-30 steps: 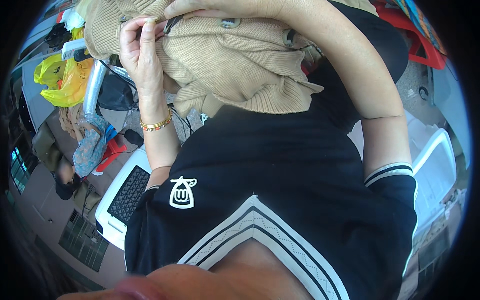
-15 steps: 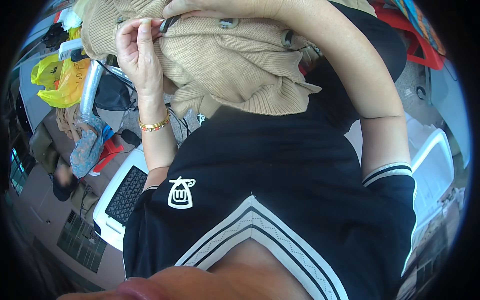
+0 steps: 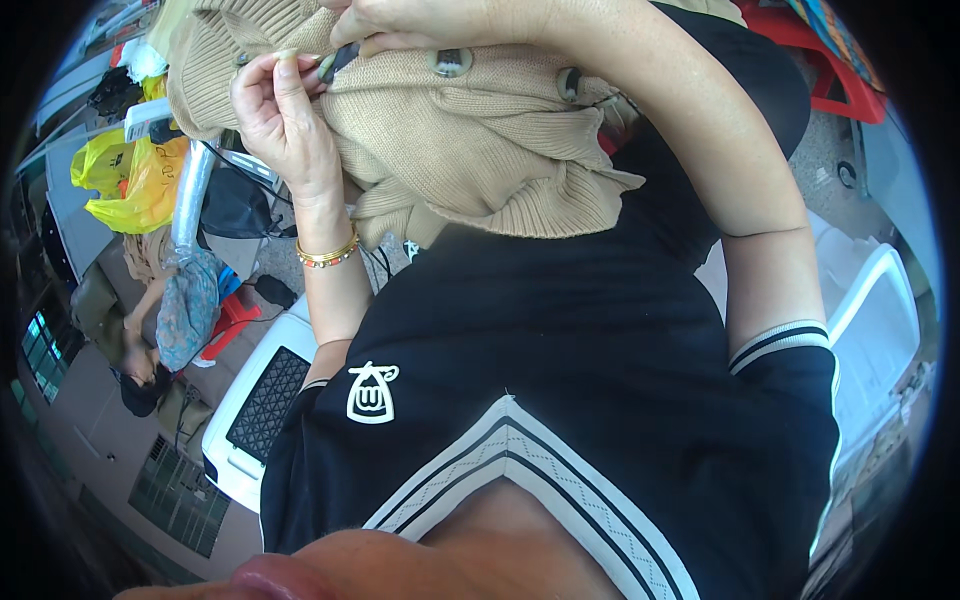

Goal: Trimming loose threads from a tan knitted sweater with snips.

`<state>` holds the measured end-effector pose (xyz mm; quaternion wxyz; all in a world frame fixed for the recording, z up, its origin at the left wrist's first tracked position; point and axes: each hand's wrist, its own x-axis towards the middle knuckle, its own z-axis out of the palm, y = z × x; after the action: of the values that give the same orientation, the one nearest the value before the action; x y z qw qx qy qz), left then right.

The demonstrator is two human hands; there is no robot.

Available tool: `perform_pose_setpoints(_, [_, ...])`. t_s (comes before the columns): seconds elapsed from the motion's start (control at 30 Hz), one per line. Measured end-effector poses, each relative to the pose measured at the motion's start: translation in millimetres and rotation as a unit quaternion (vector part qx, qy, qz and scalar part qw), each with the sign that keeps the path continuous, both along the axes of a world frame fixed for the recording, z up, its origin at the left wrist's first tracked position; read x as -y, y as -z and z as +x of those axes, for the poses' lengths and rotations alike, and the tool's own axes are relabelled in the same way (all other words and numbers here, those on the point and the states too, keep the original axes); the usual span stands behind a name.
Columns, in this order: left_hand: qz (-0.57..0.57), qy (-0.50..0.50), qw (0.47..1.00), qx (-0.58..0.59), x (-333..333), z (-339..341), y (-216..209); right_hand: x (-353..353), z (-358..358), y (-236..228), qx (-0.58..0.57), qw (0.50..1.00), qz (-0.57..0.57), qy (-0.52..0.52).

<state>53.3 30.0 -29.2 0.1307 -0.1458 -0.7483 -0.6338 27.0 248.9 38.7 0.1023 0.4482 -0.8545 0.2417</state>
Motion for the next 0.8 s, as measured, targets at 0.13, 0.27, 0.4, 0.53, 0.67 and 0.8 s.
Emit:
perform_pose_setpoints(0.13, [0.007,-0.011,1.000,0.010,-4,2,-3,-1,-1,-5,0.116,0.993,-0.034,0.008])
perform_pose_setpoints(0.27, [0.007,-0.011,1.000,-0.003,-1,0,0,-3,-6,-12,0.161,0.987,-0.017,-0.019])
perform_pose_setpoints(0.4, [0.012,-0.001,1.000,-0.012,2,-3,4,-1,-14,-7,0.200,0.980,-0.005,-0.021])
perform_pose_setpoints(0.53, [-0.015,-0.010,1.000,-0.022,5,-1,3,13,-17,-9,0.236,0.971,0.032,-0.016])
perform_pose_setpoints(0.67, [0.001,-0.004,1.000,-0.020,-2,-2,1,10,-17,-16,0.253,0.965,0.069,-0.002])
perform_pose_setpoints(0.8, [-0.001,0.039,0.999,-0.038,3,-4,7,3,-14,-4,0.229,0.973,0.000,-0.021])
